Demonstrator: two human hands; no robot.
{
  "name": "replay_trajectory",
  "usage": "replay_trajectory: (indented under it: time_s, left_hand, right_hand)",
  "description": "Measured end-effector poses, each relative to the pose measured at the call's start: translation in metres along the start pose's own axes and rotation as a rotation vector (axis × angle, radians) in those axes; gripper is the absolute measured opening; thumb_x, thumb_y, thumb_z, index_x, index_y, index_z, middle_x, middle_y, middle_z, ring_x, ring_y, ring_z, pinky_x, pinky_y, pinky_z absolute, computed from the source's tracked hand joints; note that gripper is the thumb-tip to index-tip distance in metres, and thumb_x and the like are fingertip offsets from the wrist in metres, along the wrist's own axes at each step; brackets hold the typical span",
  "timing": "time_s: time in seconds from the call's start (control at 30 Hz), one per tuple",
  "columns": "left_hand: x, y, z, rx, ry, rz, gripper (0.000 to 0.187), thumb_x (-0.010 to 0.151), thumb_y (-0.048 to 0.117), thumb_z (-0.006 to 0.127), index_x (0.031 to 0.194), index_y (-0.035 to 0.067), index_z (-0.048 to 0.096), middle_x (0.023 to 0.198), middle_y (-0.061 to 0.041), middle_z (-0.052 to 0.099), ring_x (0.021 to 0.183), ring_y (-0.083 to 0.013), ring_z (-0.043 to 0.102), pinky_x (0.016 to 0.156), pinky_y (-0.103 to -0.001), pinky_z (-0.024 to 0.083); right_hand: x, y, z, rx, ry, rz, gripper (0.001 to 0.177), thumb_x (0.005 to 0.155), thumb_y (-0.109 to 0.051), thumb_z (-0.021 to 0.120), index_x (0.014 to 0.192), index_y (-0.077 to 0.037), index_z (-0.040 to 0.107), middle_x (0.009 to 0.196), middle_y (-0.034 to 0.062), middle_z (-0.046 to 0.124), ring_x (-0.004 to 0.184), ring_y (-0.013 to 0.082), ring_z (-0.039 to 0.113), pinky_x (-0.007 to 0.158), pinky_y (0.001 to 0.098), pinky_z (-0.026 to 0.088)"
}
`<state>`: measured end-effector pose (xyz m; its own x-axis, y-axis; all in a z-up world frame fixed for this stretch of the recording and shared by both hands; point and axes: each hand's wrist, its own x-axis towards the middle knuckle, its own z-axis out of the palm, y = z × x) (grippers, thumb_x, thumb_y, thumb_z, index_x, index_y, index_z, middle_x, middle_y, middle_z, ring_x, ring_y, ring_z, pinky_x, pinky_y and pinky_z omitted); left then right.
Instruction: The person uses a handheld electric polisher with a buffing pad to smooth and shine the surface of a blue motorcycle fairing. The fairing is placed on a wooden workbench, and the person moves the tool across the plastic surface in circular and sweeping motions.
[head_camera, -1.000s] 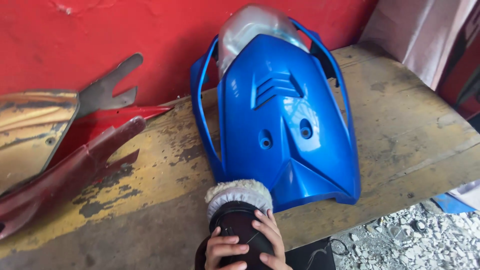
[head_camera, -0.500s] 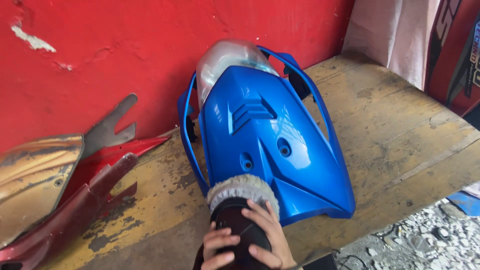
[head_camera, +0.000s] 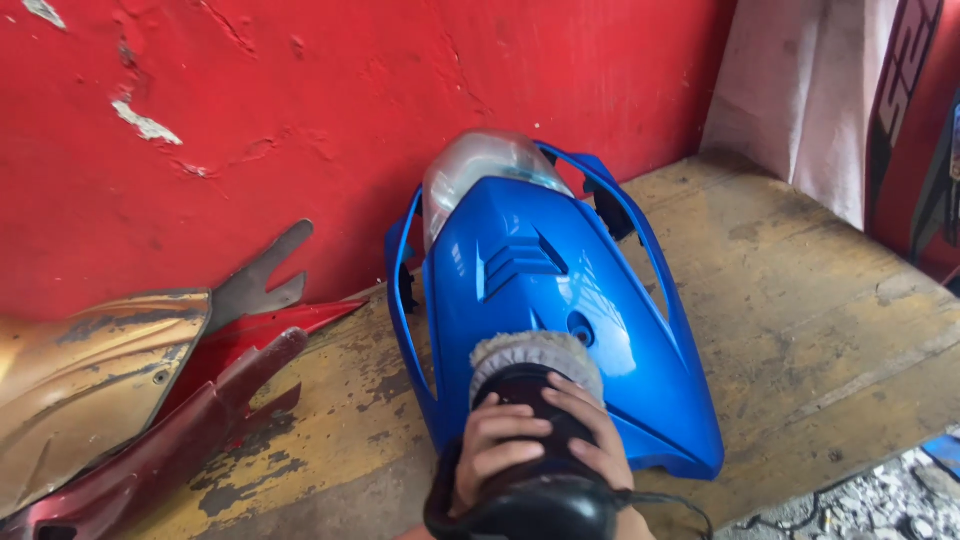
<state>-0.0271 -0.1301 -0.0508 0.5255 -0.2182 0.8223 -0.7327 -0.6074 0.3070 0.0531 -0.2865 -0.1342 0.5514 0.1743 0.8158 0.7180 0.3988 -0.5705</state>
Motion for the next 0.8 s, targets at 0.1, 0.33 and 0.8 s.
replay_trajectory:
  time_s: [0.1, 0.33, 0.8]
  left_hand:
    - [0.031, 0.007, 0.011, -0.007, 0.065, 0.027, 0.036, 0.096, 0.022, 0.069, 0.129, 0.013, 0.058, 0.127, -0.012, 0.074, 0.122, -0.0282, 0.070, 0.118, -0.052, 0.045]
    - [0.113, 0.008, -0.007, -0.029, -0.111, -0.012, 0.068, 0.083, 0.015, 0.085, 0.140, 0.007, 0.048, 0.140, -0.012, 0.058, 0.140, -0.0304, 0.057, 0.126, -0.049, 0.038]
    - [0.140, -0.008, -0.017, -0.224, -0.082, 0.029, 0.062, 0.086, 0.015, 0.083, 0.138, 0.010, 0.049, 0.139, -0.009, 0.059, 0.136, -0.0268, 0.058, 0.123, -0.041, 0.045]
  right_hand:
    - [-0.002, 0.013, 0.006, 0.237, 0.193, 0.292, 0.045, 0.095, -0.023, 0.053, 0.132, 0.001, 0.060, 0.147, 0.0246, 0.060, 0.144, 0.0346, 0.050, 0.118, 0.0420, 0.033]
    - [0.117, -0.055, 0.010, -0.130, 0.255, -0.018, 0.074, 0.072, -0.020, 0.086, 0.128, -0.001, 0.042, 0.138, 0.0192, 0.059, 0.133, 0.0295, 0.059, 0.115, 0.0407, 0.045]
    - [0.131, -0.029, -0.005, -0.759, 0.166, -0.120, 0.057, 0.074, -0.023, 0.079, 0.124, -0.002, 0.059, 0.124, 0.0159, 0.062, 0.119, 0.0310, 0.058, 0.111, 0.0377, 0.039]
